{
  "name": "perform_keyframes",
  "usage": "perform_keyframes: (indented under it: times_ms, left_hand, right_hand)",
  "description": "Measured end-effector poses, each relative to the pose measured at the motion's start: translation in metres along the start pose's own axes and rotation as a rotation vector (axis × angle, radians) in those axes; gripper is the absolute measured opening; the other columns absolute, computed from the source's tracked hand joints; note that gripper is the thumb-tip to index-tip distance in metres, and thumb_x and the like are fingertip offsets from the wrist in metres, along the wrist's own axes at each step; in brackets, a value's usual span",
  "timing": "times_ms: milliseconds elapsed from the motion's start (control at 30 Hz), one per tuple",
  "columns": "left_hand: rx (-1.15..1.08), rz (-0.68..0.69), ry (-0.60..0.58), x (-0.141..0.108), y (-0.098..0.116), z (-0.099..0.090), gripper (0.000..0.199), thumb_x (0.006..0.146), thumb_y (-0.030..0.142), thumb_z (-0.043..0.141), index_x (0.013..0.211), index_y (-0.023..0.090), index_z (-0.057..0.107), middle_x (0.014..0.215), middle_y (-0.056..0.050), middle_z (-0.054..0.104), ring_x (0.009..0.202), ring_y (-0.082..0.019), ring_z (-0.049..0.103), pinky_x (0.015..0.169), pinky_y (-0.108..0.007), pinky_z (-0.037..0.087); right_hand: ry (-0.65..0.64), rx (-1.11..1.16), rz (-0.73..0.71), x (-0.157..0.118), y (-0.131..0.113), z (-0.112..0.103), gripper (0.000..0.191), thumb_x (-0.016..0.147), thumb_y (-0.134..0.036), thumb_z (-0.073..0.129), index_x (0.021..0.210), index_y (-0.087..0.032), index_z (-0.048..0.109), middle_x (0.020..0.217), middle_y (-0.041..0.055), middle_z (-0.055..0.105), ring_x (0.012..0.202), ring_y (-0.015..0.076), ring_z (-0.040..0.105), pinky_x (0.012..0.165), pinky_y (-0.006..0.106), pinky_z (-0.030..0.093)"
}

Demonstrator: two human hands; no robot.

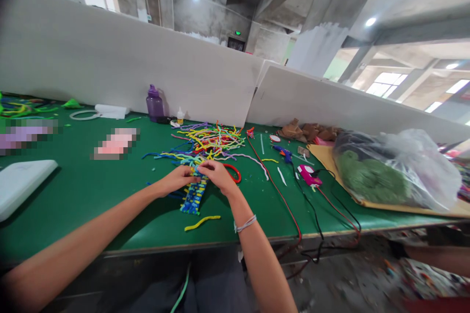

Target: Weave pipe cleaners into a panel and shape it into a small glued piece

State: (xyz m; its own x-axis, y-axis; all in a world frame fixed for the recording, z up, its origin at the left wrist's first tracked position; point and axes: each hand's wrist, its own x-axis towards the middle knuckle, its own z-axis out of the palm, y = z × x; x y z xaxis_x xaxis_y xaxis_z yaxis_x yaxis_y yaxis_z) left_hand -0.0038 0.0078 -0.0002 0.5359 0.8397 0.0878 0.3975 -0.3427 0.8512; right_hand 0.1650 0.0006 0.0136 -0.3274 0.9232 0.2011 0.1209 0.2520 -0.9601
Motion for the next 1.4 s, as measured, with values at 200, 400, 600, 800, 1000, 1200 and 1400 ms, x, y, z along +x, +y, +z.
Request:
perform_keyframes:
  times_ms: [200,400,600,800,1000,1200,1400]
  left_hand:
    - [0.007,-0.006,-0.002,0.001,-0.002,0.001,0.025,0.067,0.036,0.054,0.059,0.014,0.046,0.052,0.005,0.030,0.050,-0.008,0.026,0.045,-0.021,0.020]
    - [-0.049,-0.006,-0.001,0.002,-0.001,0.003,0.027,0.066,0.036,0.054,0.054,0.015,0.042,0.051,0.006,0.028,0.049,-0.007,0.024,0.046,-0.020,0.018]
    - [-0.089,-0.011,0.000,0.000,0.005,0.002,0.026,0.066,0.036,0.054,0.057,0.014,0.045,0.053,0.006,0.029,0.051,-0.008,0.025,0.046,-0.020,0.019]
    - [-0.149,-0.049,-0.030,-0.003,0.010,0.002,0.027,0.065,0.038,0.055,0.057,0.014,0.045,0.052,0.006,0.029,0.051,-0.007,0.023,0.047,-0.021,0.018]
    - [-0.154,-0.059,-0.011,-0.003,0.006,0.003,0.026,0.065,0.037,0.055,0.060,0.013,0.048,0.052,0.006,0.030,0.050,-0.008,0.024,0.047,-0.021,0.018]
    - [-0.105,-0.068,-0.016,-0.004,0.006,0.001,0.028,0.067,0.038,0.056,0.058,0.015,0.044,0.052,0.006,0.027,0.049,-0.007,0.023,0.045,-0.021,0.017]
    - [-0.125,-0.040,-0.038,-0.005,0.011,0.001,0.026,0.066,0.037,0.057,0.059,0.013,0.048,0.052,0.006,0.033,0.050,-0.008,0.027,0.046,-0.021,0.020]
  right_hand:
    - [-0.033,-0.024,0.010,-0.002,-0.002,0.000,0.019,0.068,-0.033,0.062,0.079,-0.018,0.062,0.077,-0.0003,0.060,0.073,0.0126,0.054,0.071,0.025,0.041]
    - [0.061,-0.213,-0.138,-0.004,-0.001,0.005,0.013,0.068,-0.028,0.060,0.076,-0.018,0.060,0.075,0.0009,0.061,0.072,0.0144,0.056,0.069,0.026,0.043]
    - [0.070,-0.235,-0.181,-0.005,-0.005,0.004,0.011,0.071,-0.026,0.057,0.079,-0.018,0.058,0.078,0.0018,0.060,0.074,0.0150,0.057,0.067,0.026,0.043]
    - [0.065,-0.251,-0.232,-0.006,-0.009,0.005,0.009,0.070,-0.022,0.055,0.078,-0.019,0.058,0.079,0.0014,0.059,0.077,0.0152,0.056,0.068,0.026,0.042]
    - [0.094,-0.340,-0.303,-0.009,-0.014,0.007,0.010,0.070,-0.016,0.051,0.072,-0.020,0.060,0.079,0.0023,0.059,0.080,0.0165,0.054,0.075,0.028,0.040]
    - [-0.002,-0.121,-0.146,-0.005,-0.011,0.003,0.011,0.074,-0.028,0.053,0.077,-0.019,0.060,0.076,0.0004,0.058,0.073,0.0142,0.054,0.068,0.026,0.041]
    - [-0.058,-0.052,-0.106,-0.005,-0.008,0.003,0.016,0.069,-0.033,0.061,0.074,-0.018,0.058,0.075,-0.0009,0.057,0.072,0.0127,0.052,0.068,0.025,0.041]
